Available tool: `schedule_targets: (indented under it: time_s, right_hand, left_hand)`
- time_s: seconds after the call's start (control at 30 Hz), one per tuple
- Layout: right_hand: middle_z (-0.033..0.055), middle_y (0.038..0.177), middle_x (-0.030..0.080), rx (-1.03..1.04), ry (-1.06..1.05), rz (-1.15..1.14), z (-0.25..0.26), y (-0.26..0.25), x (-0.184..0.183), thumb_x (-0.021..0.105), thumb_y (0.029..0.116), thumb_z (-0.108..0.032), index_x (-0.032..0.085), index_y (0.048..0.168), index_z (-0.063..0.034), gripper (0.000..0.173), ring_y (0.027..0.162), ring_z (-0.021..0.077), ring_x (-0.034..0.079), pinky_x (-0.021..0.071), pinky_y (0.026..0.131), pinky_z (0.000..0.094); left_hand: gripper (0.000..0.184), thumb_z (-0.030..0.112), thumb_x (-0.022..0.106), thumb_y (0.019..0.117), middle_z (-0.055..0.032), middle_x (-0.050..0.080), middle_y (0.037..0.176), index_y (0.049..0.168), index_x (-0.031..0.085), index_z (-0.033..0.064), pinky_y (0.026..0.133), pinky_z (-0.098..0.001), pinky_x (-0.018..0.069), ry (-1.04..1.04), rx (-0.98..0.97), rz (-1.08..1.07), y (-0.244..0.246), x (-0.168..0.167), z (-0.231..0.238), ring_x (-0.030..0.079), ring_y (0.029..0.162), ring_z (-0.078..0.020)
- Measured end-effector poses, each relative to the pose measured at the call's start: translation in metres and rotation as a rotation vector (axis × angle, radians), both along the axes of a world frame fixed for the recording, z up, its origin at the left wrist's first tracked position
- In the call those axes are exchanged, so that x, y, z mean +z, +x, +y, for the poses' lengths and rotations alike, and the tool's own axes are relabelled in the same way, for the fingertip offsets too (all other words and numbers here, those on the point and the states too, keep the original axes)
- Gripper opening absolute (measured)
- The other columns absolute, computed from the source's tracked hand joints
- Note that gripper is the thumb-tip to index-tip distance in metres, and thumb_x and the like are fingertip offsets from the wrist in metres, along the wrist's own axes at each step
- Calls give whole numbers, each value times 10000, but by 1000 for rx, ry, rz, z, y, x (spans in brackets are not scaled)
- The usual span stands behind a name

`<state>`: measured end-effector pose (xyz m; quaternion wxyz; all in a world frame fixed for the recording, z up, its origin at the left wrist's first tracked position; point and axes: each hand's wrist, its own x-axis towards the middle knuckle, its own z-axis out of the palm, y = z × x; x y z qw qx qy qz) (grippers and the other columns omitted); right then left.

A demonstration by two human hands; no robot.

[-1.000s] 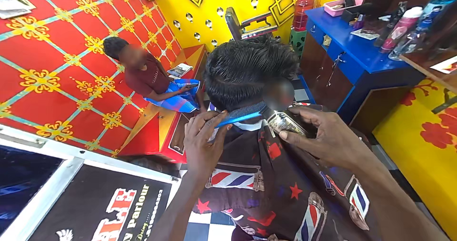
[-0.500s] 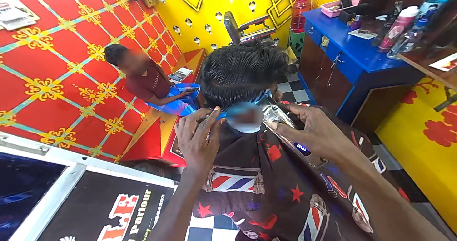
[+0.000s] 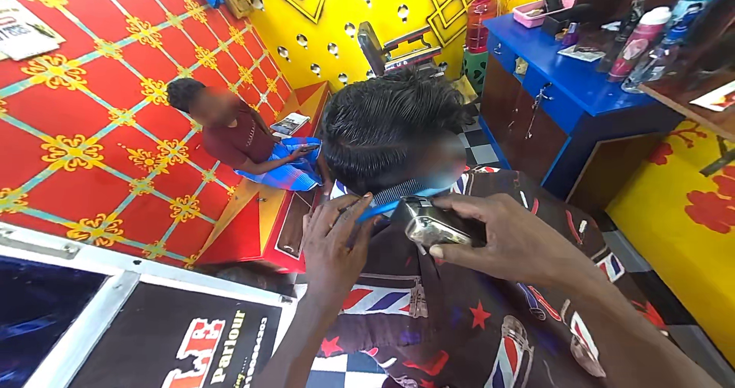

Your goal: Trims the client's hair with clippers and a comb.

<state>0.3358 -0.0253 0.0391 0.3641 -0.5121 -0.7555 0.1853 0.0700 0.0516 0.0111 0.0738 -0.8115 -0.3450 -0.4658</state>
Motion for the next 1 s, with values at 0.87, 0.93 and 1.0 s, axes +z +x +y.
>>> schedule_targets:
  time_s: [0.87, 0.93, 1.0]
  right_hand:
    - [-122, 904, 740, -203, -184, 127, 4, 36, 18, 712, 844, -591, 687, 1287, -270, 548, 769, 1, 695, 598, 658, 245]
    - [-112, 891, 741, -186, -204, 142, 8, 36, 21, 717, 855, -573, 696, 1266, -262, 515, 757, 12, 699, 600, 654, 249]
    - [-90, 874, 740, -174, -223, 169, 12, 34, 23, 733, 865, -538, 708, 1239, -251, 473, 739, 33, 699, 598, 639, 259]
  left_hand:
    - [299, 249, 752, 932, -80, 702, 1175, 1209, 754, 137, 845, -393, 473, 125, 109, -112, 11, 3, 1, 637, 1023, -193]
    - [289, 234, 759, 927, -78, 705, 1166, 1200, 757, 139, 843, -398, 471, 166, 127, -114, 12, 5, 4, 641, 1012, -198]
    - [271, 229, 764, 926, -74, 705, 1163, 1184, 759, 149, 841, -397, 464, 211, 133, -119, 11, 4, 9, 640, 1015, -199]
